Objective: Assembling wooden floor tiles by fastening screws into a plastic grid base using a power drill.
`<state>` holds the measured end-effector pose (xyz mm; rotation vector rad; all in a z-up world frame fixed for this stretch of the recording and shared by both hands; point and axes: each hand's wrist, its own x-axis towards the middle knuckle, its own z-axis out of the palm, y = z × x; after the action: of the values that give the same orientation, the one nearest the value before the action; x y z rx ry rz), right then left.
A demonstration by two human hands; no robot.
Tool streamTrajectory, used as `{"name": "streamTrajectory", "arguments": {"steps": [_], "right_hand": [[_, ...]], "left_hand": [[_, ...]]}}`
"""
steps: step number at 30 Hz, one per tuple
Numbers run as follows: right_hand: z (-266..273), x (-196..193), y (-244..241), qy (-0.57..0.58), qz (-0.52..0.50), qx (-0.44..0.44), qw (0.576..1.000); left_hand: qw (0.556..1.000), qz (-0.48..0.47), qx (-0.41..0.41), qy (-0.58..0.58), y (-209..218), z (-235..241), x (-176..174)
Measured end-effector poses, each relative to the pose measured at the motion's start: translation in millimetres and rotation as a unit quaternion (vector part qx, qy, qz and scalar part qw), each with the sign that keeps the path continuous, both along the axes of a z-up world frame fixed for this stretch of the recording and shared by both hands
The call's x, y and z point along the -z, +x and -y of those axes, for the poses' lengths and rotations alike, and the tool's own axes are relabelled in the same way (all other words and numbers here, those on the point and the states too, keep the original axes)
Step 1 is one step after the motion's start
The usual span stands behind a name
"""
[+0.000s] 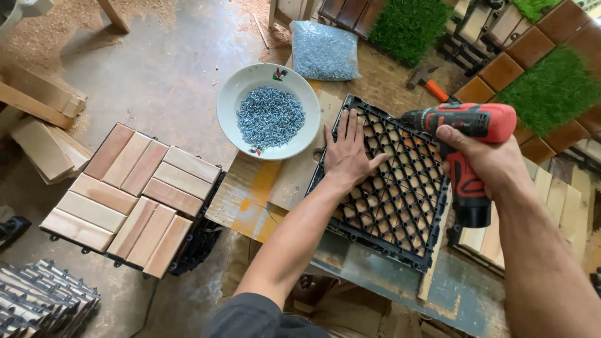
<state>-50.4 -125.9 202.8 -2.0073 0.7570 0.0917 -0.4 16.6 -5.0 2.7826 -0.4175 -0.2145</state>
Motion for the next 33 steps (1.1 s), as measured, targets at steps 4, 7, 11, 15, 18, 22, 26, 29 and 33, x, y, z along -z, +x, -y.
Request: {"name": "streamTrajectory", "arguments": {"steps": [4, 7, 11, 15, 18, 22, 26, 29, 33], "right_hand": [[-18, -16, 16, -0.004, -0.009, -0.039, 0.999], [-21, -15, 21, -0.046, -0.044, -0.059, 0.996], [-20, -17, 41, -0.072, -0.077, -0.092, 0.990], [-34, -36, 56, -0.094, -0.141, -0.154, 0.973], [-26, -33, 64, -0.110, -0.176, -0.129, 0.970], [-17, -25, 79, -0.157, -0.160, -0.179, 0.958], [-24, -29, 79, -0.147, -0.159, -0.218, 0.952], [-12, -27, 86, -0.190, -0.163, -0.264, 0.931], [-13, -26, 77, -0.230, -0.191, -0.306, 0.904]], "left_hand": [[1.000, 0.003, -0.002, 0.006, 6, 0, 3], [1.000, 0.018, -0.010, -0.003, -1, 4, 13], [0.999, 0.049, -0.021, -0.008, 4, 8, 16], [0.997, 0.069, -0.029, 0.017, 1, 11, 19], [0.996, 0.084, -0.028, 0.015, -2, 13, 23], [0.994, 0.098, -0.047, 0.005, 1, 14, 26], [0.996, 0.088, -0.022, 0.010, -2, 8, 24], [0.987, 0.068, -0.016, -0.145, 6, -10, 6], [0.919, 0.246, -0.100, -0.291, 15, -72, -2]]}}
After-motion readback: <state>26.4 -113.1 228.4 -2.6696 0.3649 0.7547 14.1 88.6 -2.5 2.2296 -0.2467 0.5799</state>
